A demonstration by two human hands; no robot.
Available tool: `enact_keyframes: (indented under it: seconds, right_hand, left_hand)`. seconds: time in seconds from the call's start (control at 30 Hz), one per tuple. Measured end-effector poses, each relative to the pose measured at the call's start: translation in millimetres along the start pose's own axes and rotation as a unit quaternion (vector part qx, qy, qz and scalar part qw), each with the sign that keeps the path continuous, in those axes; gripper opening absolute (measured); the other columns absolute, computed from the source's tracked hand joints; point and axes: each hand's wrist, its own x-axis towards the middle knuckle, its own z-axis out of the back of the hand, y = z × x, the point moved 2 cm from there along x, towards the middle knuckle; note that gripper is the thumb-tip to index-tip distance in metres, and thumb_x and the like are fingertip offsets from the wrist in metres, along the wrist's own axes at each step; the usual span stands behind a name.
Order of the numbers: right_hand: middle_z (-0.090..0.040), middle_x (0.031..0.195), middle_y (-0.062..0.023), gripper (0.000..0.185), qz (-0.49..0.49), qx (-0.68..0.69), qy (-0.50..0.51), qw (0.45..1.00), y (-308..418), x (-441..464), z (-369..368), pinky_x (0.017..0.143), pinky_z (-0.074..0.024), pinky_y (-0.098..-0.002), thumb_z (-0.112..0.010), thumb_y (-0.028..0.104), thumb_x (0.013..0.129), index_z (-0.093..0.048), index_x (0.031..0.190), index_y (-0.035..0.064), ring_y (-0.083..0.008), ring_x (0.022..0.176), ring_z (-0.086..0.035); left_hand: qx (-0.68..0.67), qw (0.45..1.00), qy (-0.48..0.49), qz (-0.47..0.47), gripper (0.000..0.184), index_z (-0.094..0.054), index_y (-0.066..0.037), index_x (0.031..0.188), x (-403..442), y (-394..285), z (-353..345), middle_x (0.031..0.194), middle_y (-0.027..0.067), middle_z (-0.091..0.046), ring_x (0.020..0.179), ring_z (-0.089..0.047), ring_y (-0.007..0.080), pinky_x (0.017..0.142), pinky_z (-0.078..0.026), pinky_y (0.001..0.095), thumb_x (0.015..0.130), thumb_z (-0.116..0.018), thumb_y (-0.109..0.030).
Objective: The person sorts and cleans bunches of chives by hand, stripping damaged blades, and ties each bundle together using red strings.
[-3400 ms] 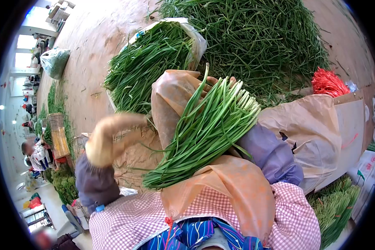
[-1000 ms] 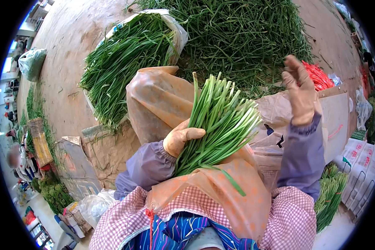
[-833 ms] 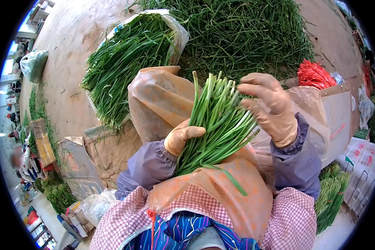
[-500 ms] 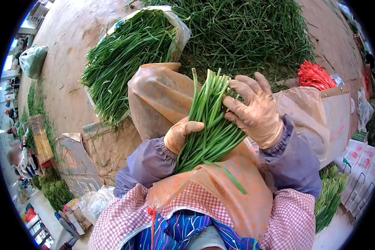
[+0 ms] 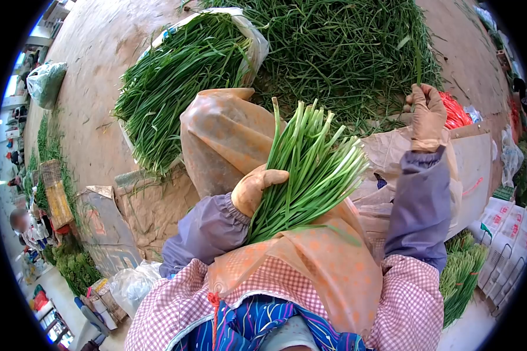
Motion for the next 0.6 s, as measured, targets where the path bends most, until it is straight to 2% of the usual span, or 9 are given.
enact_keyframes:
  seconds: [0.03, 0.07, 0.13, 0.17, 0.27, 0.37, 0.47, 0.5, 0.6]
  right_hand:
    - [-0.065, 0.075, -0.0026, 0.017, 0.195, -0.186, -0.045, 0.962, 2.8, -0.1, 5.9, 0.057, -0.0503, -0.0221, -0.066, 0.011, 0.091, -0.064, 0.107, 0.0055, -0.0103, 0.059, -0.059]
    - [-0.067, 0.078, -0.0032, 0.021, 0.377, -0.357, -0.088, 0.85, 5.9, -5.1, 7.4, 0.06, -0.0525, -0.024, -0.066, 0.012, 0.091, -0.064, 0.11, 0.0046, -0.0124, 0.061, -0.061]
    - [-0.07, 0.084, -0.0049, 0.027, 0.294, -0.21, 0.042, 0.932, 47.1, -57.6, -13.0, 0.068, -0.0548, -0.0271, -0.069, 0.016, 0.089, -0.064, 0.112, 0.0029, -0.0158, 0.071, -0.067]
    - [-0.071, 0.086, -0.006, 0.026, 0.275, -0.181, 0.142, 0.933, 56.1, -83.2, -23.6, 0.069, -0.0549, -0.0279, -0.07, 0.019, 0.088, -0.065, 0.109, 0.0038, -0.0175, 0.074, -0.068]
    - [-0.069, 0.083, -0.0114, 0.027, 0.299, -0.27, 0.32, 0.857, 69.7, -133.6, -48.6, 0.066, -0.0541, -0.0313, -0.076, 0.023, 0.082, -0.069, 0.099, 0.0035, -0.0199, 0.072, -0.068]
    - [-0.066, 0.079, -0.0137, 0.022, 0.253, -0.257, 0.344, 0.867, 62.9, -144.6, -66.7, 0.062, -0.0525, -0.038, -0.069, 0.026, 0.085, -0.066, 0.093, 0.0065, -0.0323, 0.072, -0.065]
    - [-0.065, 0.079, -0.0132, 0.014, 0.273, -0.258, 0.326, 0.867, 48.3, -145.2, -72.4, 0.063, -0.0528, -0.0378, -0.067, 0.02, 0.086, -0.064, 0.089, 0.0069, -0.032, 0.072, -0.065]
    - [-0.064, 0.073, -0.013, 0.007, 0.253, -0.214, 0.321, 0.887, 51.3, -145.0, -72.0, 0.059, -0.0509, -0.0344, -0.069, 0.006, 0.082, -0.065, 0.087, 0.0037, -0.0292, 0.067, -0.065]
    - [-0.065, 0.073, -0.0131, 0.006, 0.305, -0.3, 0.304, 0.851, 49.9, -133.2, -65.1, 0.056, -0.0514, -0.0332, -0.068, 0.004, 0.082, -0.065, 0.087, 0.0042, -0.0275, 0.064, -0.065]
  left_hand:
    - [-0.02, 1.0, 0.013, -0.003, 0.042, -0.04, 0.0, 0.141, 0.3, 0.5, -3.3, 0.134, 0.018, -0.054, 0.104, -0.064, 0.0207, 0.065, -0.059, 0.0211, 0.1, -0.039, -0.009]
    - [0.037, 0.998, -0.041, -0.028, 0.043, -0.04, -0.001, 0.14, -0.8, 2.9, -8.2, 0.133, 0.0177, -0.054, 0.105, -0.063, 0.0217, 0.071, -0.059, 0.024, 0.098, -0.044, -0.011]
    - [0.117, 0.987, -0.08, -0.07, 0.047, -0.041, -0.001, 0.14, 1.1, 4.7, -11.3, 0.133, 0.0169, -0.055, 0.109, -0.062, 0.0242, 0.085, -0.056, 0.0315, 0.095, -0.05, -0.013]
    - [0.143, 0.984, -0.065, -0.083, 0.05, -0.041, -0.001, 0.14, 2.5, 5.9, -8.8, 0.132, 0.0163, -0.055, 0.111, -0.06, 0.0257, 0.092, -0.052, 0.036, 0.093, -0.051, -0.012]
    - [0.188, 0.975, -0.065, -0.097, 0.053, -0.039, -0.002, 0.142, 5.7, 6.2, -12.3, 0.133, 0.0148, -0.054, 0.114, -0.059, 0.0267, 0.1, -0.048, 0.0406, 0.091, -0.053, -0.012]
    - [0.191, 0.972, -0.088, -0.107, 0.055, -0.037, -0.002, 0.143, 5.0, 8.0, -17.3, 0.133, 0.0145, -0.054, 0.114, -0.059, 0.026, 0.1, -0.049, 0.0397, 0.091, -0.052, -0.01]
    - [0.198, 0.966, -0.119, -0.114, 0.055, -0.038, -0.002, 0.142, 2.3, 9.1, -20.1, 0.132, 0.0147, -0.055, 0.114, -0.059, 0.0263, 0.099, -0.049, 0.0394, 0.09, -0.053, -0.009]
    - [0.206, 0.964, -0.127, -0.114, 0.055, -0.04, -0.003, 0.142, 1.7, 9.2, -19.6, 0.132, 0.0151, -0.055, 0.114, -0.059, 0.0269, 0.099, -0.049, 0.0399, 0.089, -0.054, -0.01]
    - [0.23, 0.956, -0.146, -0.112, 0.056, -0.04, -0.003, 0.142, 0.5, 9.1, -21.2, 0.133, 0.0154, -0.055, 0.116, -0.058, 0.0273, 0.1, -0.049, 0.04, 0.088, -0.056, -0.011]
